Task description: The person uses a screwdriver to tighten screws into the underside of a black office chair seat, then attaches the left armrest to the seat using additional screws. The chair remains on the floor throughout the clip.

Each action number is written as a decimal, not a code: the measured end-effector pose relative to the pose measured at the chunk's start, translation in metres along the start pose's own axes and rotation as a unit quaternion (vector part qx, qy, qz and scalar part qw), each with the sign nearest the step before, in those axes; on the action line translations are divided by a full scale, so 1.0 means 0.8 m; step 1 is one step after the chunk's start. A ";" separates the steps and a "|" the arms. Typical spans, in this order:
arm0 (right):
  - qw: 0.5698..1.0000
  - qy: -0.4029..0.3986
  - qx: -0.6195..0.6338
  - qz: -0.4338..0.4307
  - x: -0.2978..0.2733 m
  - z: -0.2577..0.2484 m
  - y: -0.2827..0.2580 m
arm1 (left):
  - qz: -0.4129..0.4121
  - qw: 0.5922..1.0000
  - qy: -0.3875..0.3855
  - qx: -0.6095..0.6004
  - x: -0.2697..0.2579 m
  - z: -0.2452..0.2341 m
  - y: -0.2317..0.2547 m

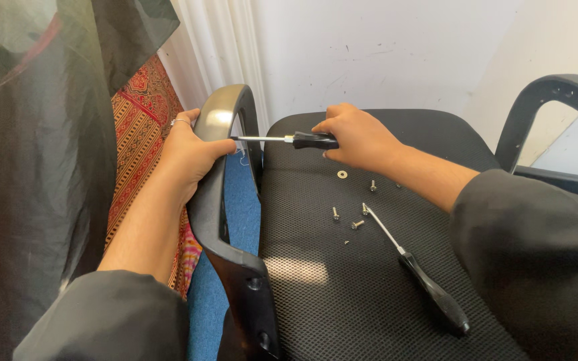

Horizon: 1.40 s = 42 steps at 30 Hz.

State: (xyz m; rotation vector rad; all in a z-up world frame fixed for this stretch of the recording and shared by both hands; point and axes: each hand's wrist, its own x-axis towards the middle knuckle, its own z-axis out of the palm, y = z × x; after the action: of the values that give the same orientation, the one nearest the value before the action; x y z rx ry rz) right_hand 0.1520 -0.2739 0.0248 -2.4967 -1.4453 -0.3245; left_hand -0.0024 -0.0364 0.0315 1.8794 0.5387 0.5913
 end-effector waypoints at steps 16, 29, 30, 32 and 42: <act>0.992 -0.066 0.084 0.072 -0.010 0.003 0.015 | -0.003 1.000 -0.005 -0.008 -0.001 0.000 0.002; 0.992 0.063 0.102 -0.029 -0.016 0.025 0.060 | -0.002 1.000 -0.006 -0.018 0.001 0.001 0.000; 0.992 0.084 0.082 -0.038 -0.017 0.025 0.057 | 0.002 1.000 -0.007 -0.022 0.001 0.001 0.000; 0.997 0.025 0.067 0.038 -0.019 0.022 0.049 | -0.002 1.000 -0.003 -0.010 0.002 0.000 -0.001; 0.989 0.108 0.096 -0.019 -0.022 0.008 0.025 | -0.009 1.000 -0.007 -0.021 0.001 0.000 -0.001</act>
State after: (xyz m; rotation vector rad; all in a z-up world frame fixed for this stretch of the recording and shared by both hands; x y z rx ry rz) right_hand 0.1615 -0.2959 0.0112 -2.2097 -1.3692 -0.4265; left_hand -0.0023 -0.0357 0.0312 1.8366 0.5302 0.5723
